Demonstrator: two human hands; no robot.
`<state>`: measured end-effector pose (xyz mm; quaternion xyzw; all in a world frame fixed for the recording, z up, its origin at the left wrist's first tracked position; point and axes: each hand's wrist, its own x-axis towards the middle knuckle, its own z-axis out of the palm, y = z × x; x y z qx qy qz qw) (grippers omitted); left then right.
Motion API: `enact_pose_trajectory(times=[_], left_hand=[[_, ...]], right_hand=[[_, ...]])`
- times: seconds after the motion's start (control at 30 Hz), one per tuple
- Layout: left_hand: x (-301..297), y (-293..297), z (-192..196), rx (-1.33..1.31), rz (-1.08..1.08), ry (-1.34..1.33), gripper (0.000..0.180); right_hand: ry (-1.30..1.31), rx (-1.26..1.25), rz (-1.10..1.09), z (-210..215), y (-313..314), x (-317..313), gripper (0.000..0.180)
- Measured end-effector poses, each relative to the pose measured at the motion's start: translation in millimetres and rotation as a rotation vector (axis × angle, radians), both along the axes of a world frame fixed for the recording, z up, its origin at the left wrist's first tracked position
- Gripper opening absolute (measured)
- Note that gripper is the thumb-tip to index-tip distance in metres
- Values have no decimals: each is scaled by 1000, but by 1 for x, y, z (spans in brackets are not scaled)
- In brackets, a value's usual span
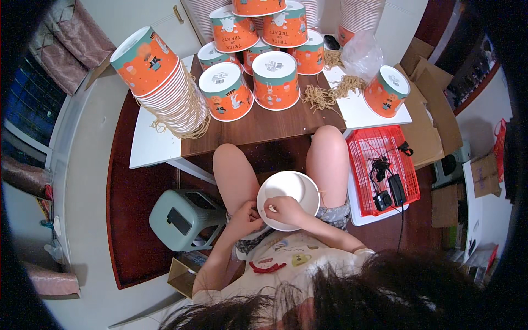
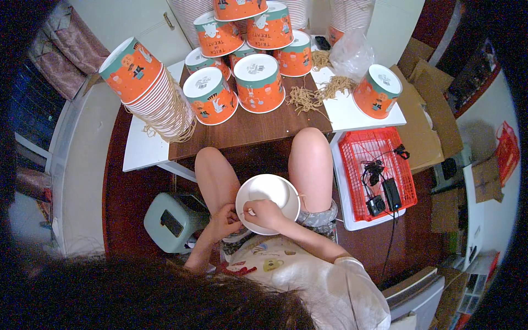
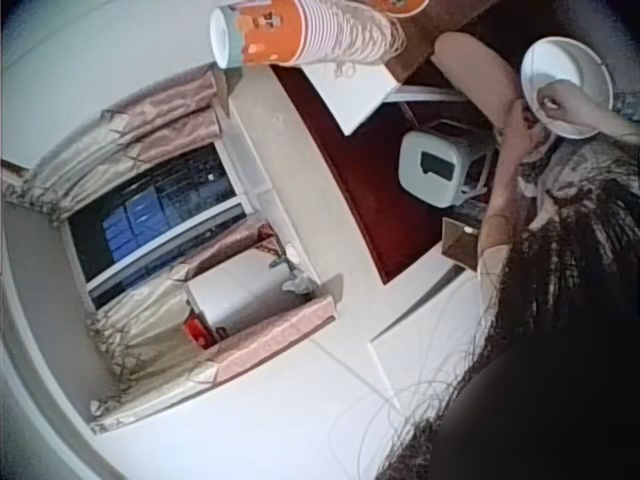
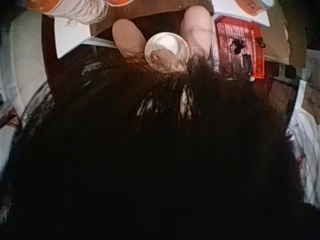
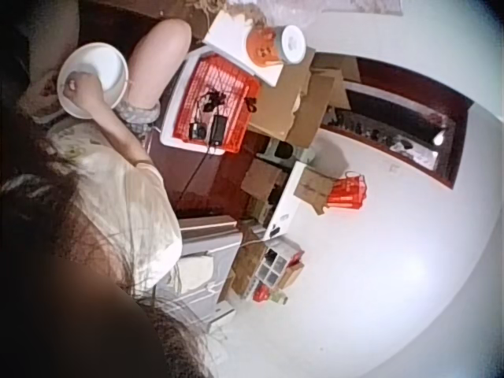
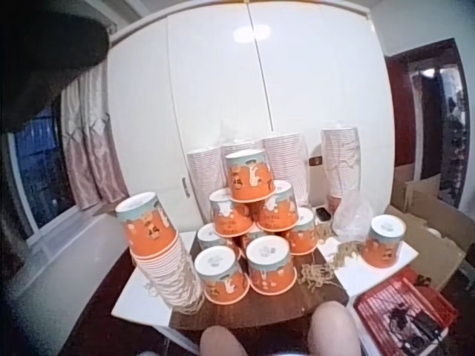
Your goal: Thread strings through small paper buckets and stack them on a table.
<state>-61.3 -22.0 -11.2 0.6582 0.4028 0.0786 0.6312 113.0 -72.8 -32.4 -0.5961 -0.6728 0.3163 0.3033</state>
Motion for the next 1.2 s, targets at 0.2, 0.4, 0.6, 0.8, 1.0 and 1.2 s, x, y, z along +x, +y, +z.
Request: enact_pose_trajectory(times=[0.2,0.4,0.6,0.8,1.0,1.2], left_hand=[[0,-2,0,-8,58,-4,31],[7,-5,17,159,55,119,16],[8,-6,17,257,17,139,12],[4,-4,22,369,65,165,16],[-14,9,23,487,65,188,10],[-22,21,24,79,148,-180,3]], right_hand=[[-14,1,18,8,1,-2,15],[-32,-11,28,8,1,-3,16],[-37,-8,61,11,3,-2,18],[-157,133,162,33,-17,5,41],[-390,-43,156,47,-29,5,52],[-201,-134,142,45,-9,24,50]])
